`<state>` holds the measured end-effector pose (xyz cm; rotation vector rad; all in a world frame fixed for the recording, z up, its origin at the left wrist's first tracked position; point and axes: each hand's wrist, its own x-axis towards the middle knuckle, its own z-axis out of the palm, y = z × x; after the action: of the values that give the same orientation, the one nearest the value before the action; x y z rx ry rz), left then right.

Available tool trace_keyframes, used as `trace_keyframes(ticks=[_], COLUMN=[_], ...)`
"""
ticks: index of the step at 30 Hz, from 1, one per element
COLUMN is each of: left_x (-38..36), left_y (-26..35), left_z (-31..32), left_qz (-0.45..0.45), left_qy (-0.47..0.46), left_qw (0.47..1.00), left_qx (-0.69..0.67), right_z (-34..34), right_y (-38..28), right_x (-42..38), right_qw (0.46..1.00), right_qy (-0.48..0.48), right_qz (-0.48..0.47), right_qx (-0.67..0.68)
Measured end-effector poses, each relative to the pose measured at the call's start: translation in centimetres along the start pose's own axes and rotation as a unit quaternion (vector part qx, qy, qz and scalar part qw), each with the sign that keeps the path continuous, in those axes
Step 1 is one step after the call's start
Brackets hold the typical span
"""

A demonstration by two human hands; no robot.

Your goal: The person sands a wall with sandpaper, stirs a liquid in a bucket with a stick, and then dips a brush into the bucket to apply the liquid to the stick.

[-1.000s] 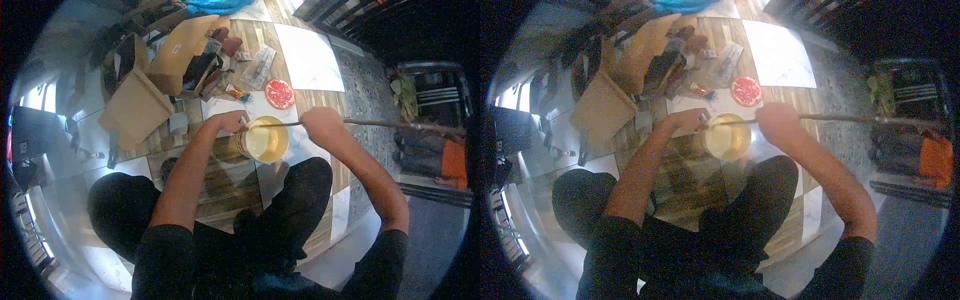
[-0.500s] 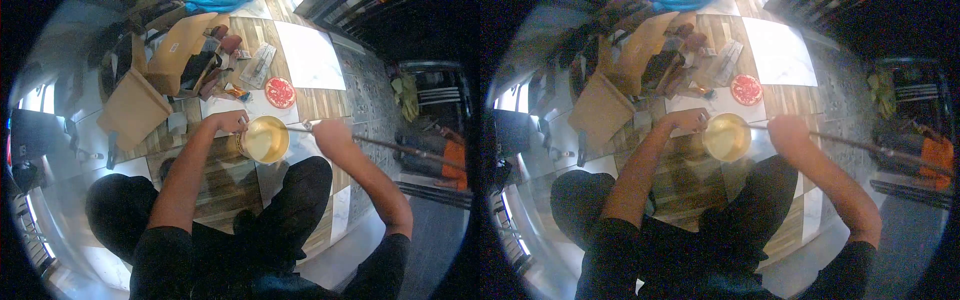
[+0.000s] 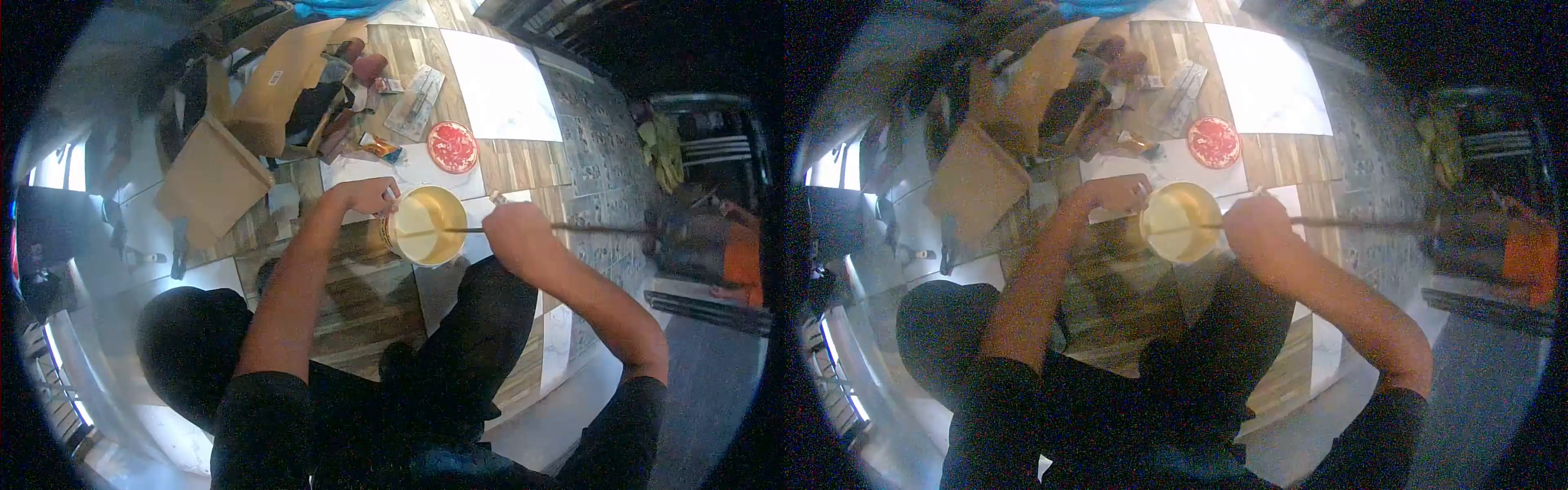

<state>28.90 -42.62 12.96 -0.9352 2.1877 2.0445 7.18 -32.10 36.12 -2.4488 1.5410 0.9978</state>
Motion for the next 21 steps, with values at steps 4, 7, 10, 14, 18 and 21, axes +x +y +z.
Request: trace_keyframes(ticks=[4,7,10,14,18,21], left_x=[0.2,0.0,-0.2,-0.1,0.2,-0.1], left_y=[-0.4,-0.7,-1.1,-0.1,-1.0,-0.2], left_z=[-0.2,-0.3,-0.6,-0.4,-0.5,-0.5], left_qz=[0.009,0.009,0.013,0.008,0.006,-0.03], left_qy=[-0.007,-0.009,-0.017,-0.018,-0.006,-0.016], left_qw=[1.0,1.0,0.999,1.0,1.0,0.999], left_qx=[0.003,-0.022,-0.043,0.017,0.002,-0.011], right_z=[-1.7,-1.1,-0.9,-1.8,0.3,-0.4], right_y=[1.4,0.5,-0.6,0.8,0.2,-0.3], right_x=[0.6,0.4,0.3,0.3,0.0,-0.3], right_qw=[0.999,0.996,0.997,0.996,0.995,0.996], right_qy=[0.034,0.067,-0.061,-0.001,0.047,-0.049], right_qz=[0.006,0.051,-0.026,0.025,0.026,-0.031], right_qx=[0.031,0.037,0.029,0.081,0.086,0.063])
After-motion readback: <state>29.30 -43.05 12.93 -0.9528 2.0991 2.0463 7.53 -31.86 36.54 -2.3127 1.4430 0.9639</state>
